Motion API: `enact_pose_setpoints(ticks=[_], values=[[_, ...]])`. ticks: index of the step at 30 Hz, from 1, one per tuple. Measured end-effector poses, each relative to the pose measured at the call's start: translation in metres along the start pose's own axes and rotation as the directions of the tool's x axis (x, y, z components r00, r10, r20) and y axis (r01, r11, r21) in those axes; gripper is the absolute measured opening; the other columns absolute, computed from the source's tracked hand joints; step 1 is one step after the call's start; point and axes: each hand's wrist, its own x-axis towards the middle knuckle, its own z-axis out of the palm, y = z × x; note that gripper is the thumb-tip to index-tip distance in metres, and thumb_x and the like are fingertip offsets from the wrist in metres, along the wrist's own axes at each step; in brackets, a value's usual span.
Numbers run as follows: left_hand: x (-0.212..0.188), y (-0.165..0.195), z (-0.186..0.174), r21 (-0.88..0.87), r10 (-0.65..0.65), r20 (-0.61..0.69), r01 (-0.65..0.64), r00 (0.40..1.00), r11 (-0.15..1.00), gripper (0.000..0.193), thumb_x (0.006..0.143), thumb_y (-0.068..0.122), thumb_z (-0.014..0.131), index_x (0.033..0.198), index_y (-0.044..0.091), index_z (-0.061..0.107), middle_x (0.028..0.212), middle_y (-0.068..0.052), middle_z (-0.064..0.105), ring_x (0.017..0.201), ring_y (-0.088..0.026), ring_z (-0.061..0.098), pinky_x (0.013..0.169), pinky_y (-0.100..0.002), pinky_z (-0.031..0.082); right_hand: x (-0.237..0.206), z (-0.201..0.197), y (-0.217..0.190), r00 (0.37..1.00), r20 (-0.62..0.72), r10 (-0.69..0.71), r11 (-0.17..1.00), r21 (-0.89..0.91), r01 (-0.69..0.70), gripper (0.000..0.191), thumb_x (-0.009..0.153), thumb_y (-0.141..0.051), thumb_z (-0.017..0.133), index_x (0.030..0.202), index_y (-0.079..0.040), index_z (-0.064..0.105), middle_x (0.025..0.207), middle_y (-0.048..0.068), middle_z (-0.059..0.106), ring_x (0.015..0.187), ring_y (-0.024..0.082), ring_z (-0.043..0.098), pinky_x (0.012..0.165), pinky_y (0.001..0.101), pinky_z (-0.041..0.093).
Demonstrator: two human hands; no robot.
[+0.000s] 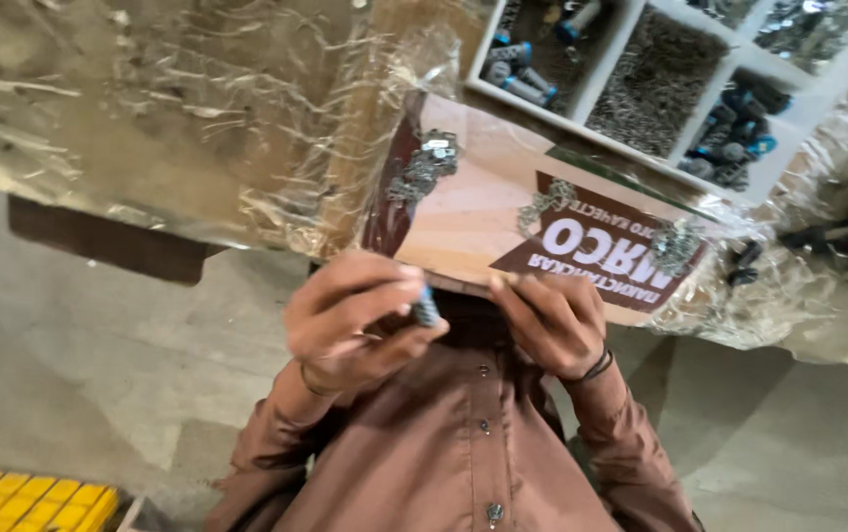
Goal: The person picks small metal parts from a compartment tray and fits them together by hand, pressing a spring-like part into a cap-shaped housing. Finished assemblies are placed onto the table beside the tray, forming a growing pile.
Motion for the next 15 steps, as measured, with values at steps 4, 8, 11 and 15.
enact_pose_setpoints(ticks=[4, 8, 11, 15], values=[[0.008, 0.006, 0.021, -0.089, -0.008, 0.161, 0.023, 0.987, 0.996, 0.038, 0.086, 0.011, 0.092, 0.116, 0.004, 0.071, 0.111, -0.012, 0.070, 0.094, -0.025, 0.073, 0.080, -0.035, 0.062, -0.036, 0.004, -0.014, 0.838, -0.196, 0.510, 0.612, 0.766, -0.194, 0.010, 0.097, -0.001, 0.072, 0.106, -0.005, 0.074, 0.096, 0.006, 0.072, 0.082, 0.018, 0.071, 0.073, 0.0300, 0.062], [0.015, 0.009, 0.034, -0.290, 0.016, 0.272, 0.066, 0.962, 0.955, 0.041, 0.082, 0.013, 0.089, 0.115, 0.001, 0.069, 0.112, -0.015, 0.069, 0.093, -0.028, 0.071, 0.079, -0.037, 0.060, -0.053, -0.002, -0.042, 0.818, -0.006, 0.575, 0.348, 0.907, -0.238, 0.010, 0.089, -0.001, 0.074, 0.099, 0.001, 0.075, 0.094, 0.014, 0.073, 0.082, 0.023, 0.074, 0.073, 0.0316, 0.061], [0.015, 0.013, 0.043, -0.384, -0.028, 0.295, 0.145, 0.955, 0.912, 0.040, 0.083, 0.012, 0.088, 0.116, 0.000, 0.068, 0.114, -0.016, 0.067, 0.093, -0.028, 0.071, 0.079, -0.036, 0.060, -0.049, -0.021, -0.044, 0.779, 0.220, 0.588, 0.082, 0.941, -0.327, 0.009, 0.092, 0.002, 0.078, 0.101, 0.001, 0.076, 0.099, 0.015, 0.072, 0.085, 0.024, 0.073, 0.078, 0.0308, 0.059], [0.014, 0.018, 0.051, -0.339, -0.021, 0.339, 0.143, 0.940, 0.930, 0.040, 0.082, 0.011, 0.090, 0.114, 0.000, 0.070, 0.114, -0.015, 0.068, 0.092, -0.027, 0.072, 0.077, -0.035, 0.060, -0.039, -0.047, -0.029, 0.743, 0.381, 0.550, -0.096, 0.913, -0.397, 0.009, 0.091, 0.004, 0.080, 0.099, 0.001, 0.076, 0.100, 0.017, 0.073, 0.086, 0.024, 0.071, 0.080, 0.0310, 0.058]])
